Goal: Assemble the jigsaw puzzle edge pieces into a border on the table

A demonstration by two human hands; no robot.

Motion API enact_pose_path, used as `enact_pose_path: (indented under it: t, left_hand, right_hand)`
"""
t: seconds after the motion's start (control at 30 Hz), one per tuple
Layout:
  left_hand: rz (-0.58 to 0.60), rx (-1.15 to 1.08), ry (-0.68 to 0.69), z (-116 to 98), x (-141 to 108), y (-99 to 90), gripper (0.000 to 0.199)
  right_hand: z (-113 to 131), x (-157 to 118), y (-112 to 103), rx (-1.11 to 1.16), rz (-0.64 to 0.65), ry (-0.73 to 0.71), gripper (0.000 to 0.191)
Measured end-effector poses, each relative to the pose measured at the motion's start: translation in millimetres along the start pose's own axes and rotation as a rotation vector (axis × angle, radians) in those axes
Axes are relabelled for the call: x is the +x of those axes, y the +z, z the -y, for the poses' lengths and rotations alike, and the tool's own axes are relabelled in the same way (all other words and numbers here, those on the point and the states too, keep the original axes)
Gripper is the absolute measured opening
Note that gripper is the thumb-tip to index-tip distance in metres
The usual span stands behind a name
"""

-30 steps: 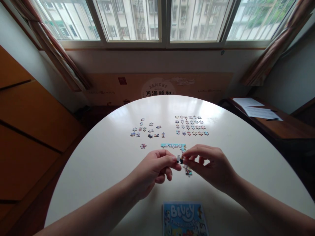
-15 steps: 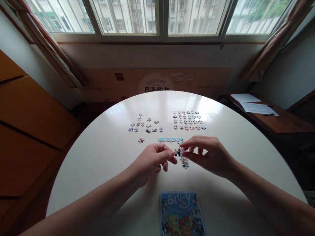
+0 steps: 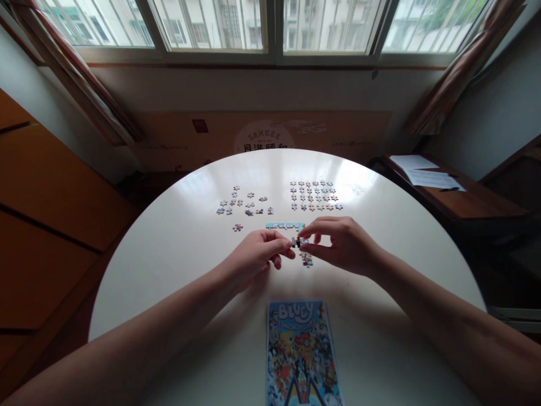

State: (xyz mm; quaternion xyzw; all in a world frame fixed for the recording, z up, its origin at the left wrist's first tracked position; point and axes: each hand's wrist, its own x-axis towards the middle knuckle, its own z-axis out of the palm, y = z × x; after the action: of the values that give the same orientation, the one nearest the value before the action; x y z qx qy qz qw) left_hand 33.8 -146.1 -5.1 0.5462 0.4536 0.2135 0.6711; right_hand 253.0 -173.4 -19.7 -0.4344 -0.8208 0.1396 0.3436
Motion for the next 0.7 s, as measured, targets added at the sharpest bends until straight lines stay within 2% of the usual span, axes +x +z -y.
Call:
enact_pose_path:
  t: [0.2,0.57,0.7]
  left_hand:
    - [0.016,0.067,0.074,3,1,-0.2,0.019]
    - [-0.014,0.494,0.415,13,8,-0.8,0.012]
    - [-0.036,0.61,0.494,14,8,0.9,0.013]
  right_hand:
    - [3,-1,-2,-0.036,0.037,0.005,0.011]
    - [1,-5,-15,-0.033,0.14,-0.039,0.013]
    - [-2,-5,-16,-0.013,0.188,-0.048,0.013]
